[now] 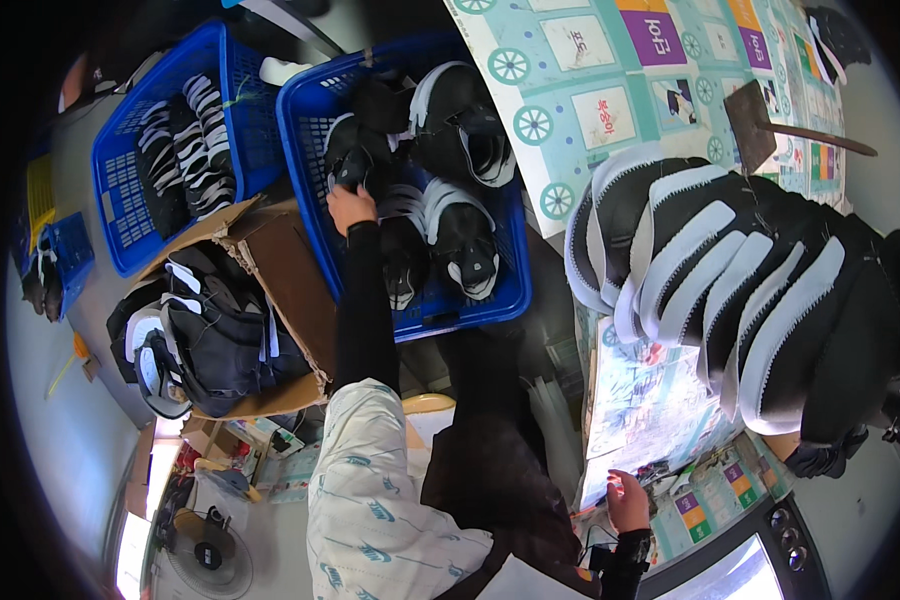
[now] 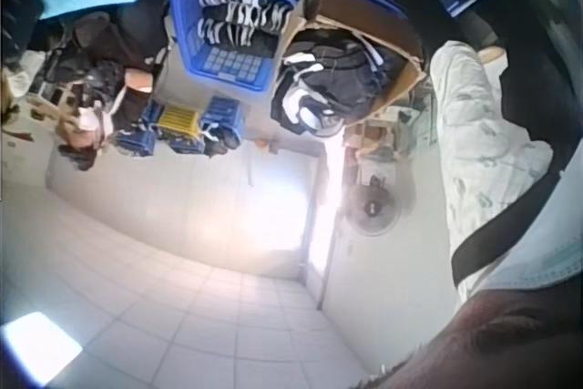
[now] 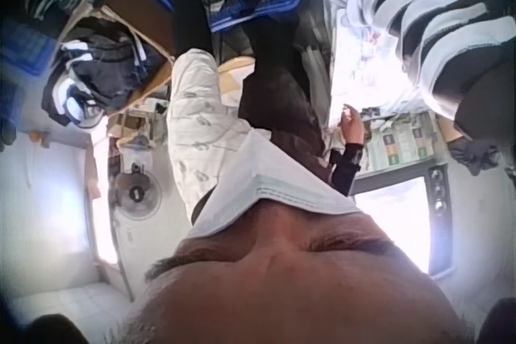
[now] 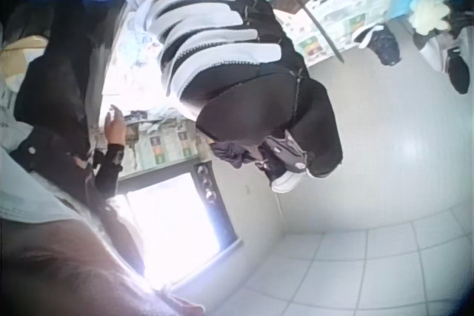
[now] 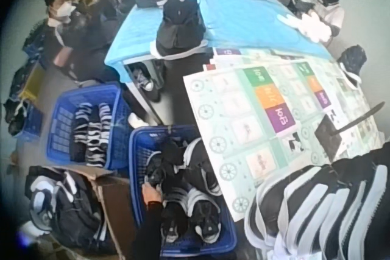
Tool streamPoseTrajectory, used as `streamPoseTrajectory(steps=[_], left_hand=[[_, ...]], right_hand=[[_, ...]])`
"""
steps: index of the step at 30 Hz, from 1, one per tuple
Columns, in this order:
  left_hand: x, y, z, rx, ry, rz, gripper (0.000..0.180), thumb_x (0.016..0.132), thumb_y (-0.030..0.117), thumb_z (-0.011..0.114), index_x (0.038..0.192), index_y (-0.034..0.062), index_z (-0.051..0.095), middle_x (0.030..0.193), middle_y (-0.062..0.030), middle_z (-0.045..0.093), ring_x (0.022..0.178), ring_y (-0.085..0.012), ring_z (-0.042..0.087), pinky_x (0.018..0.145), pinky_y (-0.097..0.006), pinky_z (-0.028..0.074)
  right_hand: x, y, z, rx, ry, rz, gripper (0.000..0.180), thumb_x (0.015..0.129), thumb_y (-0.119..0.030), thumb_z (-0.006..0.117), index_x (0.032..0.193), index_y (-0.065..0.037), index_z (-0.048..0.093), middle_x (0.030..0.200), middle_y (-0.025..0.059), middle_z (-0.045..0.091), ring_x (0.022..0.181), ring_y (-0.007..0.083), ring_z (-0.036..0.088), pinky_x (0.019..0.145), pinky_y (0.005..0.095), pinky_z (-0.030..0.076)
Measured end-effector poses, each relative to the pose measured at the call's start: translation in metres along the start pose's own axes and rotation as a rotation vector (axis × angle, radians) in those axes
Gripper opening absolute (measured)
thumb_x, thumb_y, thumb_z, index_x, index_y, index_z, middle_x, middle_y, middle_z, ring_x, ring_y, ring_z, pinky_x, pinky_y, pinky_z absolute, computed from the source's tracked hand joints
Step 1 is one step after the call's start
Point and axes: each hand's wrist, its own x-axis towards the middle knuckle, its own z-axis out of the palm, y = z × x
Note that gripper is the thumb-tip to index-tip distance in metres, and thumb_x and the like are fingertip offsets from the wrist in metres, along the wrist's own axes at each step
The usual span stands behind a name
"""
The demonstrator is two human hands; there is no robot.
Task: The recorder uses a pneumatic air gun to clean dust or debris from black and white shoes at a factory workstation.
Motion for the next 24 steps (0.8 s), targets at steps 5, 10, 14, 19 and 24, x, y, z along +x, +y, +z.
streamPoseTrajectory(steps=[5, 10, 14, 19, 24], left_hand=[[0.063, 0.064, 0.016, 0.022, -0.028, 0.525, 0.041, 0.086, 0.017, 0.068, 0.125, 0.0095, 0.058, 0.122, -0.0143, 0.059, 0.116, -0.0362, 0.056, 0.093, -0.045, 0.051], [0.134, 0.132, 0.053, 0.257, -0.025, 0.803, 0.042, 0.093, 0.016, 0.054, 0.135, 0.0139, 0.054, 0.136, -0.0031, 0.058, 0.119, -0.0285, 0.058, 0.087, -0.044, 0.057], [0.162, 0.147, 0.100, 0.387, -0.175, 0.719, 0.036, 0.095, 0.021, 0.052, 0.130, 0.0145, 0.059, 0.134, -0.0018, 0.060, 0.117, -0.0269, 0.060, 0.084, -0.044, 0.058], [0.174, 0.126, 0.121, 0.490, -0.082, 0.713, 0.023, 0.092, 0.022, 0.056, 0.097, 0.0135, 0.076, 0.116, 0.0003, 0.065, 0.113, -0.0229, 0.059, 0.079, -0.039, 0.054], [0.170, 0.129, 0.077, 0.629, 0.065, 0.863, 0.022, 0.090, 0.022, 0.058, 0.092, 0.0164, 0.080, 0.113, -0.0001, 0.062, 0.112, -0.0240, 0.055, 0.076, -0.038, 0.047]], right_hand=[[0.018, -0.015, -0.010, 0.036, -0.003, -0.072, 0.028, 0.093, -0.009, 0.062, 0.120, -0.005, 0.066, 0.109, 0.0161, 0.070, 0.101, 0.0328, 0.068, 0.087, 0.0389, 0.055], [0.041, -0.024, -0.013, -0.049, 0.046, -0.122, 0.028, 0.093, -0.008, 0.061, 0.120, -0.004, 0.066, 0.108, 0.0155, 0.070, 0.098, 0.0294, 0.070, 0.085, 0.0367, 0.057], [0.056, -0.070, -0.021, -0.032, 0.036, -0.141, 0.028, 0.091, -0.007, 0.062, 0.118, -0.003, 0.066, 0.106, 0.0159, 0.071, 0.095, 0.0309, 0.070, 0.082, 0.0378, 0.056], [0.065, -0.041, -0.016, -0.080, 0.062, -0.275, 0.035, 0.092, -0.009, 0.066, 0.127, -0.007, 0.064, 0.117, 0.0174, 0.068, 0.097, 0.0320, 0.067, 0.077, 0.0361, 0.055], [0.065, -0.096, -0.042, -0.044, 0.026, -0.185, 0.028, 0.093, -0.013, 0.063, 0.119, -0.005, 0.066, 0.108, 0.0152, 0.071, 0.099, 0.0325, 0.068, 0.085, 0.0392, 0.054]])
